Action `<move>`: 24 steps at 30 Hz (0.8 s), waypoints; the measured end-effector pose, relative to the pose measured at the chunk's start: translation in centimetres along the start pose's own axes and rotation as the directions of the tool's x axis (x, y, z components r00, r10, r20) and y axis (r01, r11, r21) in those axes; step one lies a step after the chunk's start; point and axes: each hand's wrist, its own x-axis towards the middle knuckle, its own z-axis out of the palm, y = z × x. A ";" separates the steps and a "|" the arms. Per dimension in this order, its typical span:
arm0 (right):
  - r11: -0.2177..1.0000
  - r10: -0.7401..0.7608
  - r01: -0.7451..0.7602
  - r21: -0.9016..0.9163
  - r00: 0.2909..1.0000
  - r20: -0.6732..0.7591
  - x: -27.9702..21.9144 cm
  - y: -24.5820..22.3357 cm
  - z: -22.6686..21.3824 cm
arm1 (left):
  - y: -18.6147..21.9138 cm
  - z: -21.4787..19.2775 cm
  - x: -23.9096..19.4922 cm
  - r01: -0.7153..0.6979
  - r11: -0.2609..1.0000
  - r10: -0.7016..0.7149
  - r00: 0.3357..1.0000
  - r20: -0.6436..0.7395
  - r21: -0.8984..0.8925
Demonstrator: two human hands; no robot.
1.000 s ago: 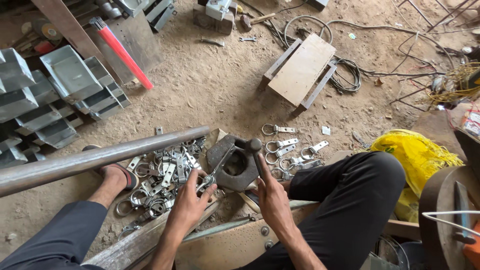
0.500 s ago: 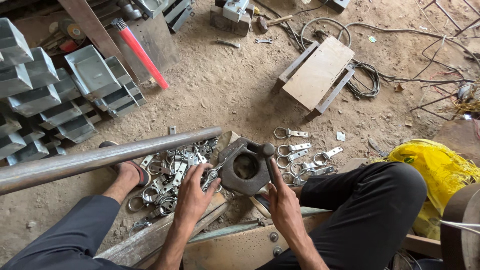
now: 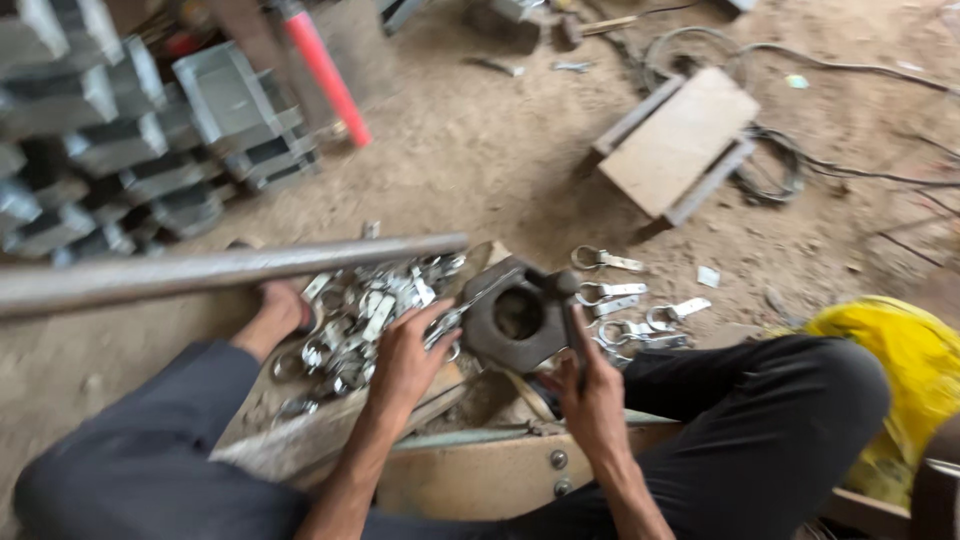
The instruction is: The person assembles metal components together using a hammer and a jig to secure parts, repeatedly striking the metal pieces to join them and setting aside finished units.
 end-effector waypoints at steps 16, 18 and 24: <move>0.901 -0.368 0.355 -0.248 0.930 -0.006 -1.4 -6.3 0.0 | -0.8 1.7 0.4 0.106 0.991 -0.100 0.993 0.062 -0.087; 0.878 -0.409 0.401 -0.260 0.912 0.028 -0.8 -6.1 1.1 | -0.7 1.6 0.6 0.140 0.984 -0.130 0.987 0.089 -0.108; 0.952 -0.163 0.208 -0.222 0.965 0.204 0.5 -5.9 1.4 | -0.9 1.9 0.1 0.007 0.997 -0.008 1.000 -0.018 -0.073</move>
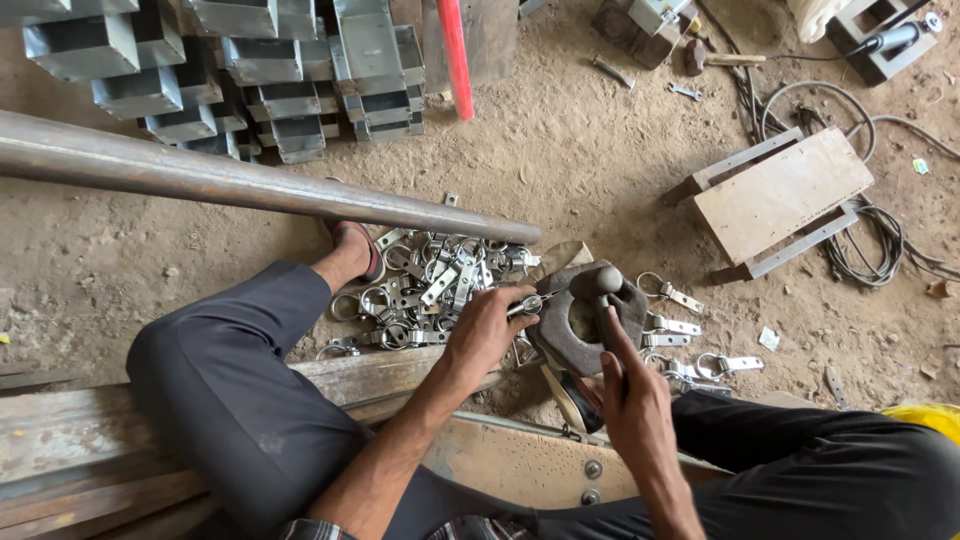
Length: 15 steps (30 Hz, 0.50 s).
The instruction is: The person assembles metal components together using a hammer and a jig to secure parts, repeatedly striking the metal pieces to join them and setting aside finished units.
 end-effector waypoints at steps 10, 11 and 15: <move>0.973 -0.188 0.153 -0.171 0.959 -0.214 -0.6 -0.5 -2.9 | -0.3 0.5 0.5 0.098 0.993 -0.095 0.994 0.059 -0.061; 0.958 -0.231 0.172 -0.231 0.937 -0.263 -0.6 -0.3 -2.7 | -0.3 0.5 0.6 0.105 0.993 -0.102 0.993 0.051 -0.053; 0.973 -0.221 0.201 -0.113 0.951 -0.214 0.1 0.9 -0.3 | -0.5 0.5 0.4 0.069 0.997 -0.067 0.997 0.048 -0.042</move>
